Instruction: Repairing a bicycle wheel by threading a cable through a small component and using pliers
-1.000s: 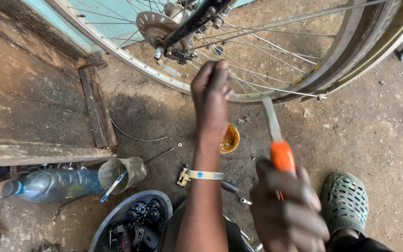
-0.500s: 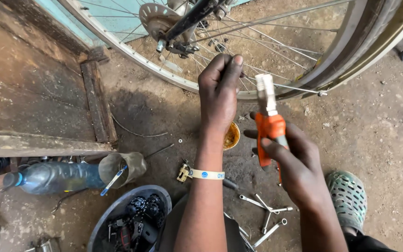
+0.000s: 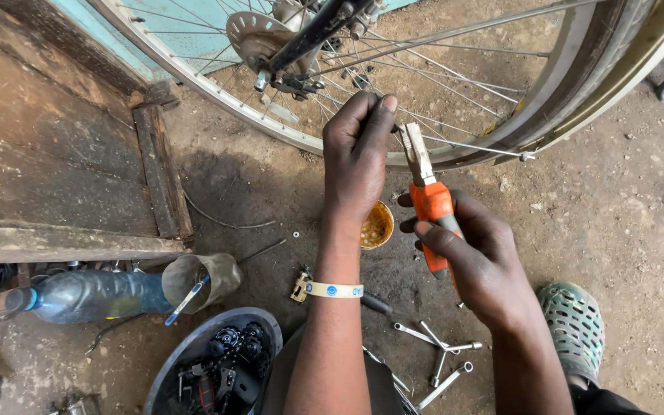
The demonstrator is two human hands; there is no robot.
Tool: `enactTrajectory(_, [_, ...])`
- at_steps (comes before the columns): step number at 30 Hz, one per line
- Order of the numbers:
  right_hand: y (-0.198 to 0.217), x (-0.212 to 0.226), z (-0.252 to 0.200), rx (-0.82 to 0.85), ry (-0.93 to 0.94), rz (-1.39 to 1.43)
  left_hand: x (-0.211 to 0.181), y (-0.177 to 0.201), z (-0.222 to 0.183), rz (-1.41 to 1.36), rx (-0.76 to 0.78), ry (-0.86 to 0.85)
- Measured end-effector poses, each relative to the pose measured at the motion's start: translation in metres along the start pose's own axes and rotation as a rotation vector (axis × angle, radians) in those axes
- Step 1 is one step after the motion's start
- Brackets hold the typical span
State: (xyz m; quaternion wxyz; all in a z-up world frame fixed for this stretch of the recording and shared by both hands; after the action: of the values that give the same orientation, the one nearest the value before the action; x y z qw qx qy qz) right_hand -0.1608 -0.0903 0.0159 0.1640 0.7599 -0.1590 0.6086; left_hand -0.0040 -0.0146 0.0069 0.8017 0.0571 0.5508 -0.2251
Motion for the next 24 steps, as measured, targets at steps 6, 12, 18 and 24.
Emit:
enactTrajectory(6, [0.002,0.002,0.002,0.013,-0.06,-0.16,-0.003,0.005,0.0,0.024,0.05,-0.026])
enactTrajectory(12, [-0.001,0.003,0.002,0.066,-0.043,0.044,0.003,0.012,0.002,0.115,0.079,-0.031])
enactTrajectory(18, [-0.015,0.002,-0.01,0.121,-0.191,0.626,0.01,0.003,-0.003,0.023,0.022,-0.051])
enactTrajectory(24, [-0.017,0.001,-0.049,0.53,-0.332,1.192,0.011,0.025,0.001,0.126,-0.142,0.012])
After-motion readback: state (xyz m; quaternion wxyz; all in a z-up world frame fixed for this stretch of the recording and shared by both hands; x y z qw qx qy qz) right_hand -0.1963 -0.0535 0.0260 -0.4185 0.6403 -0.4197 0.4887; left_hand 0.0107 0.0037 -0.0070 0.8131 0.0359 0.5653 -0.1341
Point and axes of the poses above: each hand's wrist, its own z-axis towards the middle knuckle, its own y-axis out of the back of the hand, x = y × z, the point moved 1 cm from there along z, towards the middle knuckle
